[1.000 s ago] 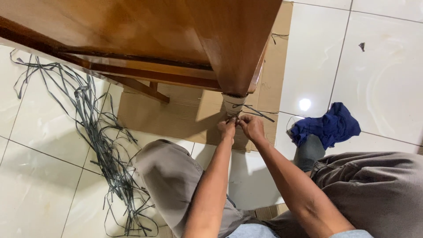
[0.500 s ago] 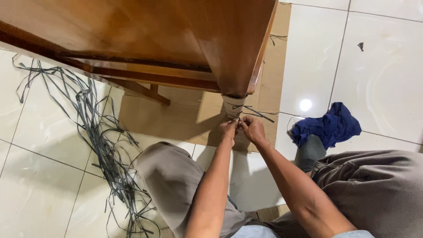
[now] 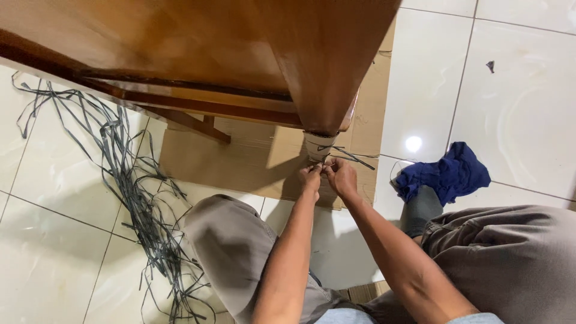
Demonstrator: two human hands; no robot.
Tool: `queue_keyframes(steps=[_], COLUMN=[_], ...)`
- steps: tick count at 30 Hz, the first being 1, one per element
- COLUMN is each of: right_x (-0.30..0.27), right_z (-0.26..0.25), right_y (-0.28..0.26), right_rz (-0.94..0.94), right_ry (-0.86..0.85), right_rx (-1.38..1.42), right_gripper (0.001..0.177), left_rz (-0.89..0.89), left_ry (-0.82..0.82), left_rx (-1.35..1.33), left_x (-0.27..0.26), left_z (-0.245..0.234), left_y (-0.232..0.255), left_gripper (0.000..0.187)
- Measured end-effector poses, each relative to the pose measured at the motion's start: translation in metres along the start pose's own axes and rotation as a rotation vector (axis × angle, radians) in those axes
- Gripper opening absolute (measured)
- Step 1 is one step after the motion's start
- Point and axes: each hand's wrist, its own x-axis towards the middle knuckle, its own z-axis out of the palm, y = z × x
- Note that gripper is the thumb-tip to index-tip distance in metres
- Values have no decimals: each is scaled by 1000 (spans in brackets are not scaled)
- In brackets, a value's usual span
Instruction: Wrapping a wooden chair leg with cardboard and securing it with plastic ties
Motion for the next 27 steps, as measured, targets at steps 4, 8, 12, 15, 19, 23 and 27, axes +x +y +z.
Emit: queue_keyframes(steps=[4,8,12,15,19,23,27], right_x=[-7,-20,-39,-42,-27,-27,-27], right_z=[-4,-12,-24,-24,-14,-11,-10], right_y=[-5,-14,-25,-27,-6,-2,-5], right_rz=[25,-86,-324,-455,-489,-485,-414], right_ry=[6,32,128,201,166,155,122], right_rx=[18,-21,-177,-198,-267,-207,-108], right_gripper=[24,15,12,10,12,15,16], left_rz=[-4,-30,-74,-113,-128,-63,-10], left_ry=[8,-22,-40,-53,-65,-70,-37], left_rx=[-30,-25,2,-88,-82,-132,-182], left_x=[-2,29,10,10,13,6,-9], left_z=[1,5,-4,5,0,-4,-14], left_y=[1,-29,-15,-19,-20,-16,-3], left_gripper=[19,23,42,59,53,20,17])
